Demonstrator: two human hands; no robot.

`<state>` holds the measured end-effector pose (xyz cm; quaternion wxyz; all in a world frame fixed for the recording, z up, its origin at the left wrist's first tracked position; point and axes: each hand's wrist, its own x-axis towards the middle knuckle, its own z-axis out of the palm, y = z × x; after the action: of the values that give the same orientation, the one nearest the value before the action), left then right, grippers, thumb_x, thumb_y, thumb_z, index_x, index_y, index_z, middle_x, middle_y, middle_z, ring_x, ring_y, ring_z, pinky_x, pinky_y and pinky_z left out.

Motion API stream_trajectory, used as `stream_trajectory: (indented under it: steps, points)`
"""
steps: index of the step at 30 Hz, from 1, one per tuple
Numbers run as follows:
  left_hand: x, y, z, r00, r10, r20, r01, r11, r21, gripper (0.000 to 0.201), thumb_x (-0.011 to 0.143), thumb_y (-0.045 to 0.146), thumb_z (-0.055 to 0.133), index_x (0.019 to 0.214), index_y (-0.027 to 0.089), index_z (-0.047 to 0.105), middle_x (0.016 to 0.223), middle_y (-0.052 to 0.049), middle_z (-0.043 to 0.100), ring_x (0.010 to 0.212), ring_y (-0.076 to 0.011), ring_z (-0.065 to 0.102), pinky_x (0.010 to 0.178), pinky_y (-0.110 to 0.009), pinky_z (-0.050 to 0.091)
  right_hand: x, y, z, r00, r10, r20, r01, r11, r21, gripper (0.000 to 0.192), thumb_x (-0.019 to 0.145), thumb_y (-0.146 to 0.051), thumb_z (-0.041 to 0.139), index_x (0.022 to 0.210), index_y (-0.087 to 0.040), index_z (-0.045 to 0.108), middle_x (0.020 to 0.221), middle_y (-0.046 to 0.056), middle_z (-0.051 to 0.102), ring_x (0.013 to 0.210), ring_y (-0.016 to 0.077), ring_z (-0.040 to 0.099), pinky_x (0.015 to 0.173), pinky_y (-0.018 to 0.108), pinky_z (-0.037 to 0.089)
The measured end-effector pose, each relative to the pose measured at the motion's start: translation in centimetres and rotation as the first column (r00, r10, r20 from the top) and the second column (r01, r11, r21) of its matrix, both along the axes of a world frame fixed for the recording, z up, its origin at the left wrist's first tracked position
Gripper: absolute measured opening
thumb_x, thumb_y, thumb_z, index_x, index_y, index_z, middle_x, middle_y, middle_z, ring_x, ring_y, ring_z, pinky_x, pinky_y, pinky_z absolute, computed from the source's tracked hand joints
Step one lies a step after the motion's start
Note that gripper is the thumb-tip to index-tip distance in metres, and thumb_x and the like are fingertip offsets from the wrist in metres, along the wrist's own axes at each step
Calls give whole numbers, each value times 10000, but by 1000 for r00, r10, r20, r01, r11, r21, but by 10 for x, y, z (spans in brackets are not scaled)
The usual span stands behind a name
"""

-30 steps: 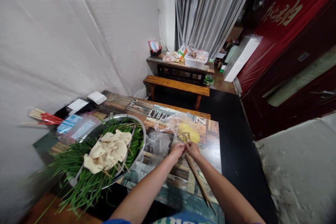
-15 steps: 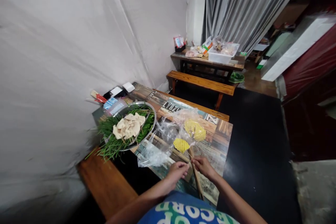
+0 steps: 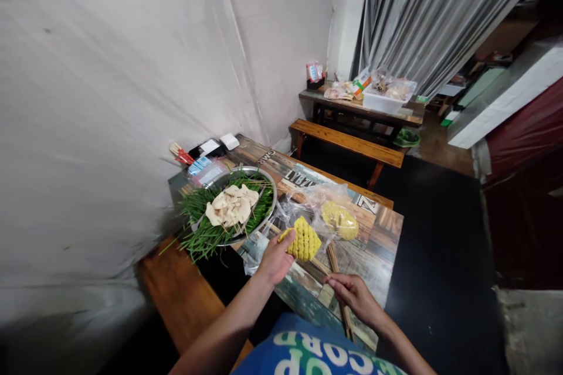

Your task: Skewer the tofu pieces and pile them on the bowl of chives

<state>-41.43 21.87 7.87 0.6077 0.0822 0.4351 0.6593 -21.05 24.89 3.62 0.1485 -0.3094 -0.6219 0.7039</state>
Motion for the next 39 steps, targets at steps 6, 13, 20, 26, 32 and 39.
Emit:
stream_trajectory:
  steps: [6,13,20,26,32,39]
  points:
    - [-25,-4,4,999,-40,-27,39,999,-21,247,703,273,660,904,139,607,922,-82,681,955,-220,605,843,-349,463,-20,-9,11,1000,-9,-3,9,1000,16,356,830,-480,465,823,-159,619,473,-76,280,425,67,233,409,200,163]
    - [-41,-5,10,996,-83,38,83,997,0,264,664,250,699,873,109,620,866,-97,680,888,-216,628,810,-327,481,-61,-14,20,999,-48,-7,48,998,39,375,835,-482,457,821,-136,600,474,-80,264,424,64,224,408,202,155]
    - [-57,-18,7,997,25,71,-26,1000,7,238,662,249,700,850,145,599,929,-79,658,871,-192,622,789,-326,492,-110,-5,22,990,-142,0,141,986,85,416,822,-519,447,853,-130,591,448,-84,291,407,67,239,401,204,173]
    - [-77,-18,6,993,108,-44,-107,994,22,279,642,212,711,883,116,608,907,-93,661,723,-146,621,693,-284,501,-151,-12,20,996,-95,4,93,988,124,450,843,-530,393,879,-133,602,443,-78,354,368,67,288,371,193,227]
    - [-179,-17,33,927,277,-252,-292,956,-24,270,604,151,719,850,114,613,902,-82,663,760,-148,621,648,-251,510,-176,-9,10,995,54,88,-76,960,271,443,884,-478,353,1079,-138,561,649,9,614,523,123,579,500,227,456]
    - [-275,-1,-15,794,114,-597,-364,876,-317,234,613,65,679,825,110,589,792,-69,661,632,-137,624,594,-256,522,-151,67,-58,862,-213,459,-103,814,572,259,861,-312,518,1056,-151,573,1106,74,594,1008,210,555,880,443,412]
